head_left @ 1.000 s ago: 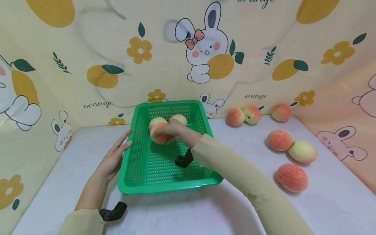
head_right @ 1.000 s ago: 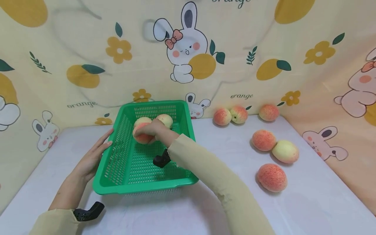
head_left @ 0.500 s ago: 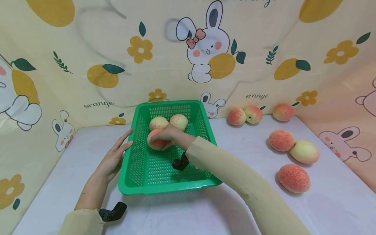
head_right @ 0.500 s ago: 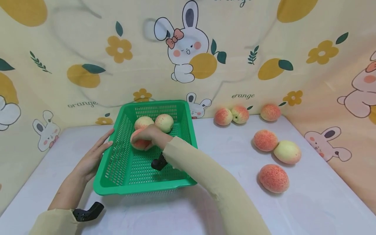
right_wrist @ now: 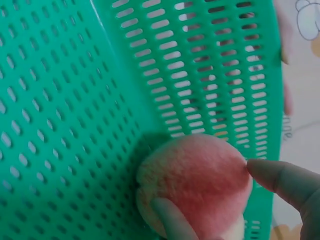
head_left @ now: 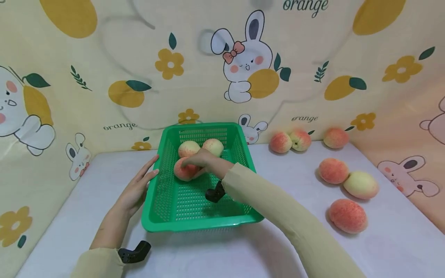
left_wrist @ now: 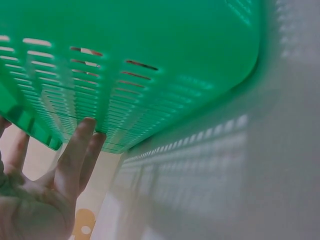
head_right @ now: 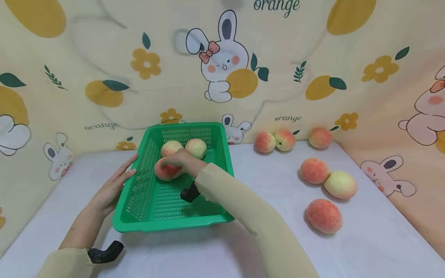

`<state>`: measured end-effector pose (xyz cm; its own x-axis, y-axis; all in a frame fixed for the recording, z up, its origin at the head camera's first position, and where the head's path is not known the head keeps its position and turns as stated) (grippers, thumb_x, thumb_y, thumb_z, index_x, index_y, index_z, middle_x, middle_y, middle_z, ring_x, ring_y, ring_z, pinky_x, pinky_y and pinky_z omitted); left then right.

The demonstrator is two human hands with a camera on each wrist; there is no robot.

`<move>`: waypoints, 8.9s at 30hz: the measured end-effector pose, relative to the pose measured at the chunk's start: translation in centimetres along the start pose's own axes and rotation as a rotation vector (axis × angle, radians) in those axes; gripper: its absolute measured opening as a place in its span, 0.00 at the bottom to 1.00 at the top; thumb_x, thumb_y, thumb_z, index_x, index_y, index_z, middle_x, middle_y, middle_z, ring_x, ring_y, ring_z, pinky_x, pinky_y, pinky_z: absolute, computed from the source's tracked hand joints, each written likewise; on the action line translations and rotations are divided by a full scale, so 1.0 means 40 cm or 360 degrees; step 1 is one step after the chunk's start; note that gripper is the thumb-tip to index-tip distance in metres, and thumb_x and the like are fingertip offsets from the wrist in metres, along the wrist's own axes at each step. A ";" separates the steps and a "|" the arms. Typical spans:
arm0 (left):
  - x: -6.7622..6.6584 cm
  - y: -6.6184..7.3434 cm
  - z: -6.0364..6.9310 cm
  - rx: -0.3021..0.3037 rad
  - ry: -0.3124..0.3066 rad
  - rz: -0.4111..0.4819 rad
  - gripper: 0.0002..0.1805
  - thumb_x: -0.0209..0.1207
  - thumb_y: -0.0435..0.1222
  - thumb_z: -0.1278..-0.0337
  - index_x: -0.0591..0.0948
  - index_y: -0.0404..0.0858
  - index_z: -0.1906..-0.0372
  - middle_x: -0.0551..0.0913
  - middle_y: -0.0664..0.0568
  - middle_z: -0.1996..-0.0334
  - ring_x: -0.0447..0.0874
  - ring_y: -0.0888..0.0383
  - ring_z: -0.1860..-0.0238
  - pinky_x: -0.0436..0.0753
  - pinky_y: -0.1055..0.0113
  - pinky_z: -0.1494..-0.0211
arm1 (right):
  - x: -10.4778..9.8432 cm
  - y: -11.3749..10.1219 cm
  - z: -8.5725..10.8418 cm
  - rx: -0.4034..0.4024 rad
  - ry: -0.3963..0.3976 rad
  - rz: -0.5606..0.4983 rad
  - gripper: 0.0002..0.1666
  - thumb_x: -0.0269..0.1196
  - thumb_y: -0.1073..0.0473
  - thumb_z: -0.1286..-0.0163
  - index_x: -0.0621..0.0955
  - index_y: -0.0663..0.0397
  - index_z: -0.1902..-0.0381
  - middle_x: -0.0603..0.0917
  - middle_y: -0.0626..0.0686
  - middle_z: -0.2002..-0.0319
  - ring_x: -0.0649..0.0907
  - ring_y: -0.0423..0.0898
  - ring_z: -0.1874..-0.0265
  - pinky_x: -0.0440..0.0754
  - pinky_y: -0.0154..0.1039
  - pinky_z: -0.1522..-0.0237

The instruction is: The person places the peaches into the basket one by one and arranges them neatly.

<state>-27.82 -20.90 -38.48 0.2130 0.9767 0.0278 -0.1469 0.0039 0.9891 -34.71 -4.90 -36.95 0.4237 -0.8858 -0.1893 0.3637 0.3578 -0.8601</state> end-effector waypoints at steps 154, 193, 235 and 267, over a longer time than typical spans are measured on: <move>-0.007 -0.012 -0.004 0.0008 0.0000 0.0111 0.32 0.48 0.50 0.29 0.50 0.63 0.25 0.66 0.56 0.41 0.82 0.65 0.55 0.82 0.69 0.56 | -0.699 0.280 0.063 -0.0198 0.1111 -0.0585 0.43 0.66 0.57 0.36 0.60 0.45 0.27 0.60 0.52 0.29 0.68 0.46 0.39 0.74 0.43 0.39; -0.009 -0.010 -0.004 0.0008 0.0001 0.0051 0.33 0.46 0.53 0.29 0.49 0.65 0.25 0.61 0.54 0.37 0.79 0.64 0.51 0.82 0.67 0.53 | -0.509 -0.016 0.216 -0.0566 0.0561 -0.0355 0.41 0.65 0.54 0.35 0.61 0.43 0.27 0.65 0.58 0.34 0.74 0.52 0.46 0.76 0.51 0.41; -0.008 -0.014 -0.003 -0.0008 0.0019 0.0083 0.33 0.47 0.52 0.30 0.50 0.66 0.26 0.66 0.59 0.42 0.81 0.65 0.54 0.83 0.69 0.56 | -0.203 -0.044 0.105 -0.0230 0.0255 -0.0139 0.42 0.66 0.65 0.40 0.64 0.49 0.29 0.62 0.60 0.31 0.69 0.59 0.35 0.70 0.61 0.38; -0.001 -0.003 -0.009 0.0003 -0.0037 0.0082 0.32 0.46 0.51 0.29 0.50 0.66 0.26 0.58 0.58 0.36 0.76 0.65 0.51 0.81 0.69 0.54 | -0.129 0.012 0.070 -0.0035 0.0112 0.0129 0.41 0.62 0.66 0.35 0.60 0.52 0.27 0.59 0.61 0.29 0.69 0.60 0.35 0.80 0.55 0.49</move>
<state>-28.16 -20.85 -38.63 0.2273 0.9704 0.0820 -0.1562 -0.0468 0.9866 -34.41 0.69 -35.08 0.3912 -0.8731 -0.2911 0.3120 0.4234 -0.8505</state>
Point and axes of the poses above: each hand's wrist, its own z-axis away from the middle knuckle, its own x-axis out of the palm, y = z × x, the point moved 10 cm from there along -z, towards the middle knuckle
